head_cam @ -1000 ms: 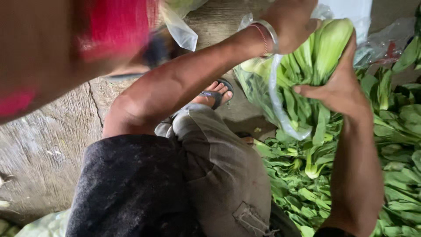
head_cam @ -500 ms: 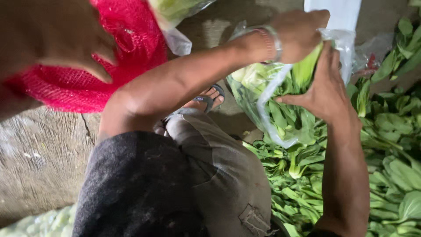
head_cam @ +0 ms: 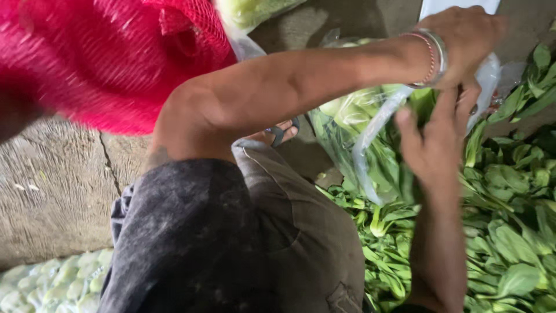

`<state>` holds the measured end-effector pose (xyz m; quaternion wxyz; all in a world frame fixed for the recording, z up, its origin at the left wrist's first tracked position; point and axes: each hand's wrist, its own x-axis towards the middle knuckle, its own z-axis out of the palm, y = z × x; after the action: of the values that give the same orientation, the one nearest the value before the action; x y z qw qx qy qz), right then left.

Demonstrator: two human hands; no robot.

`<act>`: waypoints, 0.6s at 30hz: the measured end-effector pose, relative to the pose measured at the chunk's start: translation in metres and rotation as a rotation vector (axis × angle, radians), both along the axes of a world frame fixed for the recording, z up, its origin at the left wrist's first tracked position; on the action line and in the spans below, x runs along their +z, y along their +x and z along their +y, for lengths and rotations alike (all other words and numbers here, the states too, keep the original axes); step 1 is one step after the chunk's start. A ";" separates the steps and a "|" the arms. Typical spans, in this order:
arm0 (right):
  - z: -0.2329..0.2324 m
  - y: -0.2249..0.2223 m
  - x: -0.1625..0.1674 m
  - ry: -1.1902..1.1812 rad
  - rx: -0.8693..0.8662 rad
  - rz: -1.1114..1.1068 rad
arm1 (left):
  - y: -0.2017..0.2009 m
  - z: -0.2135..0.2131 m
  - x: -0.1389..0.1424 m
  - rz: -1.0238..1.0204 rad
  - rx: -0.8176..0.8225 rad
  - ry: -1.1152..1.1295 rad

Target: The person sits on the floor and sorts bok choy by hand, gathering bunches from a large pile and placing them into a clear plastic bag. The person repeatedly picks up vegetables, arranges them, and packs them into the bag.

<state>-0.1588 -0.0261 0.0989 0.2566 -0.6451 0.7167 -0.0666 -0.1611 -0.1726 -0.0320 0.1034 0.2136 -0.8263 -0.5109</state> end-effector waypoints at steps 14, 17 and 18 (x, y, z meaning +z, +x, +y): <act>0.026 -0.035 -0.073 -0.021 -0.068 -0.154 | -0.052 0.055 -0.005 0.293 0.035 -0.226; 0.026 -0.020 -0.053 -0.015 -0.055 0.163 | -0.011 0.043 0.014 0.221 0.087 -0.114; 0.028 -0.010 -0.046 -0.100 -0.041 0.157 | 0.016 0.042 0.018 0.265 0.193 -0.085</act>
<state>-0.1690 0.0024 0.0529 0.1658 -0.6456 0.7433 -0.0570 -0.1455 -0.1304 -0.0136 0.2687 0.2181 -0.8019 -0.4871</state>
